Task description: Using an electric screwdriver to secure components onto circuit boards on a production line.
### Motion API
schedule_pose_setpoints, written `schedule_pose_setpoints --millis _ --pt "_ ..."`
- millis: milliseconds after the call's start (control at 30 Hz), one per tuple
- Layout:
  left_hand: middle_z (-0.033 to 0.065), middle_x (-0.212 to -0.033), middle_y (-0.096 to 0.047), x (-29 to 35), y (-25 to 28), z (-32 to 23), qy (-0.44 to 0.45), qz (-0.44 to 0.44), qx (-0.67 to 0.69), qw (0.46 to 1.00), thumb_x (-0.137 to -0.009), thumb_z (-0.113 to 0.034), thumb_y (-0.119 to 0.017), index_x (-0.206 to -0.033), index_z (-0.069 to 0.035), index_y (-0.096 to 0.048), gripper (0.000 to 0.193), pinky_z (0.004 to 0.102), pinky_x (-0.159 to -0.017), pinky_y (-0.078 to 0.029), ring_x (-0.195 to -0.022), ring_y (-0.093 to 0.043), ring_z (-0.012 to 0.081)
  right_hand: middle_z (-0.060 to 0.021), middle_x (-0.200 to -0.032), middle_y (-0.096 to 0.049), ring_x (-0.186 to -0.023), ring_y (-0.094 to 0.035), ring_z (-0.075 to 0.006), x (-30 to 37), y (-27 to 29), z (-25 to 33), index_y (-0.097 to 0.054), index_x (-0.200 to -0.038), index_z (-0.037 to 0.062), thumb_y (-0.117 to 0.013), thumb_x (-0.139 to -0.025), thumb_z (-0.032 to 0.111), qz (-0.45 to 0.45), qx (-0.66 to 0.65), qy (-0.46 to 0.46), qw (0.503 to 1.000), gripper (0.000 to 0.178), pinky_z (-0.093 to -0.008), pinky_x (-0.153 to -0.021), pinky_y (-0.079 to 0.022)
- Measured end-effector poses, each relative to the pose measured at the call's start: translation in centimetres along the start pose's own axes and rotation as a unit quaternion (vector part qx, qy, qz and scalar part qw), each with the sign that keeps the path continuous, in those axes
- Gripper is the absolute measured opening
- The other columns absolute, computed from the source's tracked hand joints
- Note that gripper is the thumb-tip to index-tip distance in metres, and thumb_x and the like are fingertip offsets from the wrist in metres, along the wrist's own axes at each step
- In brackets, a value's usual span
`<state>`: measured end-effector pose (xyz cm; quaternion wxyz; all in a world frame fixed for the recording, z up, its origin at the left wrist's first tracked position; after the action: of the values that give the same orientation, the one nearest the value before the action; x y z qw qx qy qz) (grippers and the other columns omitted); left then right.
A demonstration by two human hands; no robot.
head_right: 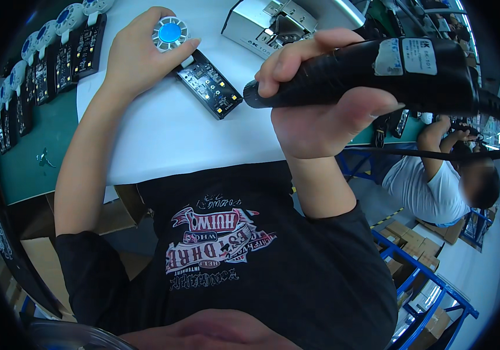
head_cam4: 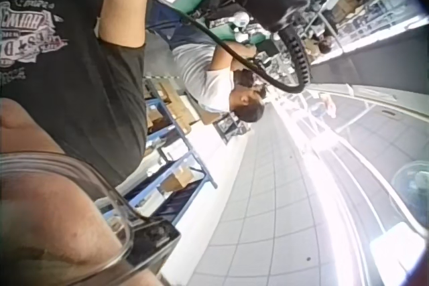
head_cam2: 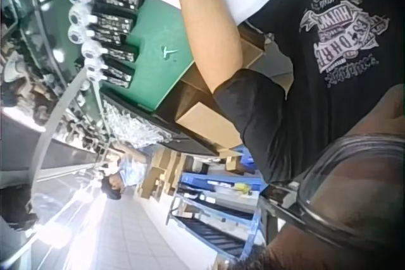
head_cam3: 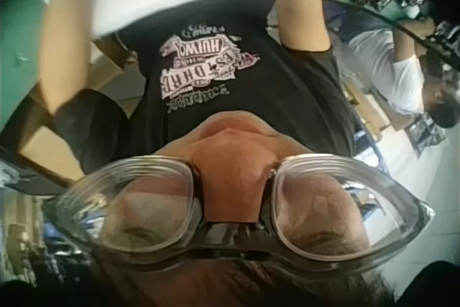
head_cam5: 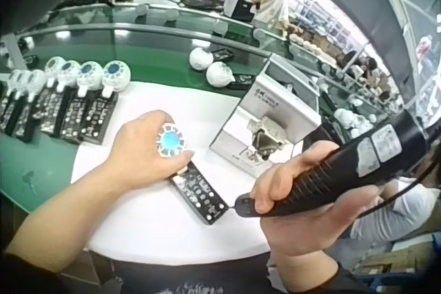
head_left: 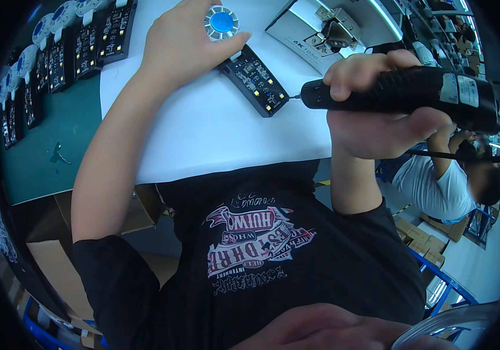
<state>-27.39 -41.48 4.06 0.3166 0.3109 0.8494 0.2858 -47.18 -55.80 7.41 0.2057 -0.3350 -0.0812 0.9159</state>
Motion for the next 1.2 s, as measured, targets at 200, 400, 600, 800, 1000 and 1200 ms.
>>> schedule_pose_setpoints --millis 200,400,600,800,1000,1200 --pt "0.0159 -0.101 -0.073 0.4 -1.9 2.6 -0.038 -0.005 -0.038 0.999 -0.077 -0.05 -0.082 -0.114 -0.003 -0.067 0.061 0.0392 -0.079 -0.057 -0.089 -0.072 0.0312 -0.01 -0.084 -0.066 -0.066 -0.066 -0.0206 -0.9 -0.3 -0.4 -0.05 -0.129 0.0063 -0.05 -0.088 0.084 0.03 -0.006 -0.004 1.0 0.088 -0.0343 -0.062 -0.055" --pt "0.015 -0.101 -0.072 0.3 -1.4 1.9 -0.016 0.015 -0.031 0.999 -0.077 -0.05 -0.081 -0.111 -0.004 -0.066 0.059 0.0419 -0.078 -0.058 -0.091 -0.072 0.032 -0.0124 -0.086 -0.07 -0.068 -0.069 -0.0202 -6.6 2.6 1.6 -0.054 -0.13 0.0034 -0.041 -0.096 0.078 0.068 0.117 0.218 0.966 0.083 -0.0343 -0.064 -0.057" --pt "0.0152 -0.102 -0.073 0.5 -1.5 2.1 -0.018 0.007 -0.029 0.999 -0.077 -0.05 -0.081 -0.111 -0.004 -0.066 0.059 0.0421 -0.079 -0.057 -0.091 -0.072 0.0327 -0.0107 -0.078 -0.069 -0.06 -0.067 -0.0175 -6.5 0.7 0.3 -0.054 -0.123 0.0031 -0.041 -0.098 0.075 -0.122 0.331 0.196 0.915 0.077 -0.0306 -0.057 -0.059" --pt "0.0179 -0.104 -0.072 0.2 -1.9 2.7 -0.034 -0.011 -0.027 0.999 -0.076 -0.051 -0.081 -0.111 -0.003 -0.066 0.061 0.0435 -0.082 -0.057 -0.095 -0.072 0.0364 -0.0109 -0.084 -0.067 -0.066 -0.067 -0.0205 -2.7 -0.8 1.1 -0.049 -0.134 0.0039 -0.046 -0.09 0.082 0.032 0.026 0.076 0.996 0.089 -0.0351 -0.063 -0.056" --pt "0.018 -0.097 -0.072 -0.1 -0.7 0.9 -0.002 0.008 -0.001 1.0 -0.075 -0.045 -0.084 -0.107 -0.004 -0.066 0.055 0.0415 -0.08 -0.056 -0.091 -0.071 0.0346 -0.0139 -0.102 -0.067 -0.079 -0.067 -0.024 -0.1 -0.8 0.3 -0.041 -0.149 0.0002 -0.037 -0.096 0.08 0.138 -0.057 0.049 0.988 0.096 -0.0411 -0.074 -0.052" --pt "0.0215 -0.09 -0.069 0.0 -0.2 0.1 0.004 -0.004 0.015 1.0 -0.072 -0.039 -0.085 -0.096 -0.002 -0.065 0.048 0.045 -0.075 -0.055 -0.084 -0.069 0.0406 -0.0135 -0.102 -0.067 -0.078 -0.066 -0.0226 0.6 -0.8 -0.6 -0.041 -0.148 0.0015 -0.037 -0.095 0.082 0.147 -0.056 0.038 0.987 0.096 -0.04 -0.073 -0.052"
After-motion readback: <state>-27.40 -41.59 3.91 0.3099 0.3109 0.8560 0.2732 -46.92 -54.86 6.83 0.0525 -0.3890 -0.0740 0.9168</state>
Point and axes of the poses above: each hand's wrist, its own x-axis away from the middle knuckle, its own y-axis out of the back of the hand, z = x × y, the point moved 1 cm from there along -x, towards the middle knuckle
